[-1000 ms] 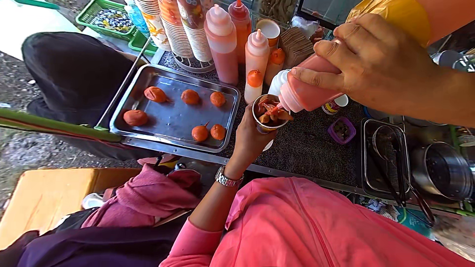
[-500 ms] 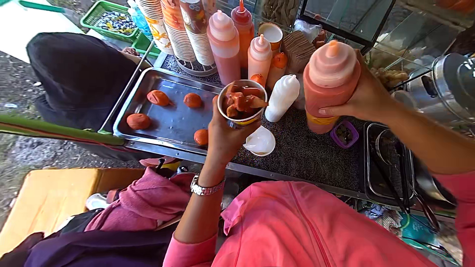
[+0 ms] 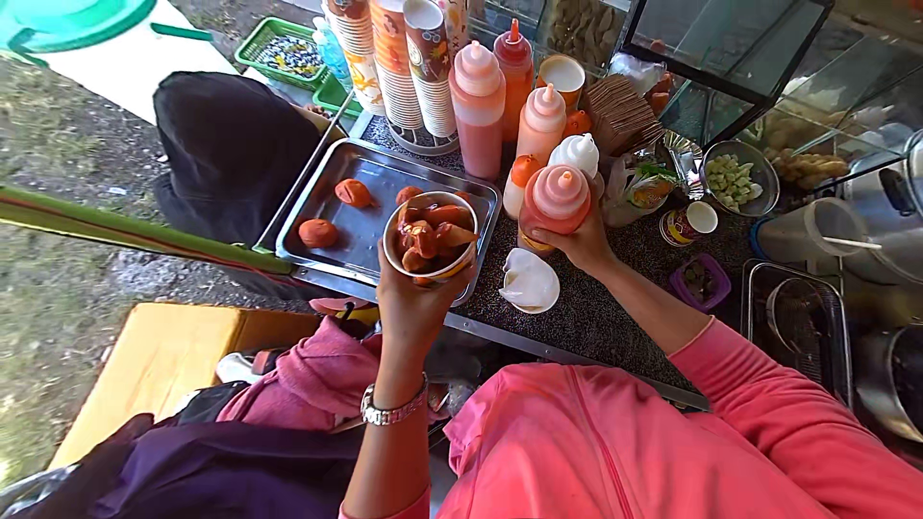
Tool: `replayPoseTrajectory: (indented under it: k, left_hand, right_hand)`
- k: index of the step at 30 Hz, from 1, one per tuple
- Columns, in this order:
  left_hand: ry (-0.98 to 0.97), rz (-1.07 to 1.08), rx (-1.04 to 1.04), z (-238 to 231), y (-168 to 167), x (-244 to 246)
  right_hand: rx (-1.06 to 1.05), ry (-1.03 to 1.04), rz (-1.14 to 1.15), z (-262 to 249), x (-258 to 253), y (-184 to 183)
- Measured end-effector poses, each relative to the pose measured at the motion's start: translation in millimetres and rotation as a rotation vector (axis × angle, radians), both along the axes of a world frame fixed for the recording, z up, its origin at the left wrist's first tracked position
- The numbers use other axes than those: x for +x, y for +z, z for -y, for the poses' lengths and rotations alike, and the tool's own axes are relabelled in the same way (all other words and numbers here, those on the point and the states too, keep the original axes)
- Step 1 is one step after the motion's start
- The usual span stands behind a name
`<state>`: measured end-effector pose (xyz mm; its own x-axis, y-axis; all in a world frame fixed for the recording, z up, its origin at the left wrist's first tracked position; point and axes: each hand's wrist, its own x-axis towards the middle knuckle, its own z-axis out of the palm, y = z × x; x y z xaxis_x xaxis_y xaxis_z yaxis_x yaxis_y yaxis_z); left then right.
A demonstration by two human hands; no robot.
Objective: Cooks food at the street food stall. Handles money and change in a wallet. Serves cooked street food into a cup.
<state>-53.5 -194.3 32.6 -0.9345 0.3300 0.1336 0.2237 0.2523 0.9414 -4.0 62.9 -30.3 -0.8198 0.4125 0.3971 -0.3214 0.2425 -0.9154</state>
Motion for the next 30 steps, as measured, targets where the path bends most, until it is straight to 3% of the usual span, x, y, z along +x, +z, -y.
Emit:
replayPoseTrajectory:
  k: [7, 9, 12, 15, 17, 20, 24, 30]
  left_hand:
    - [0.050, 0.036, 0.018, 1, -11, 1]
    - [0.074, 0.019, -0.004, 4, -12, 0]
    - [0.100, 0.029, 0.003, 13, -13, 1]
    - [0.120, 0.053, 0.039, 22, -13, 3]
    - [0.137, 0.054, 0.019, 29, -13, 4]
    - [0.150, 0.064, -0.027, 36, -10, 16]
    - [0.166, 0.059, 0.003, 38, -12, 33]
    - [0.164, 0.062, -0.031, 39, -13, 43]
  right_hand:
    - [0.003, 0.071, 0.024, 10, -30, -16]
    - [0.175, 0.054, 0.118, 4, -23, 9]
    - [0.519, -0.035, 0.140, -13, -27, 75]
    - [0.701, -0.051, 0.285, -26, -77, 129]
    - [0.808, 0.051, 0.497, -33, -129, 143]
    - [0.925, 0.218, 0.706, -28, -180, 138]
    - [0.791, 0.315, 0.637, -31, -213, 104]
    - [0.693, 0.299, 0.620, -48, -199, 102]
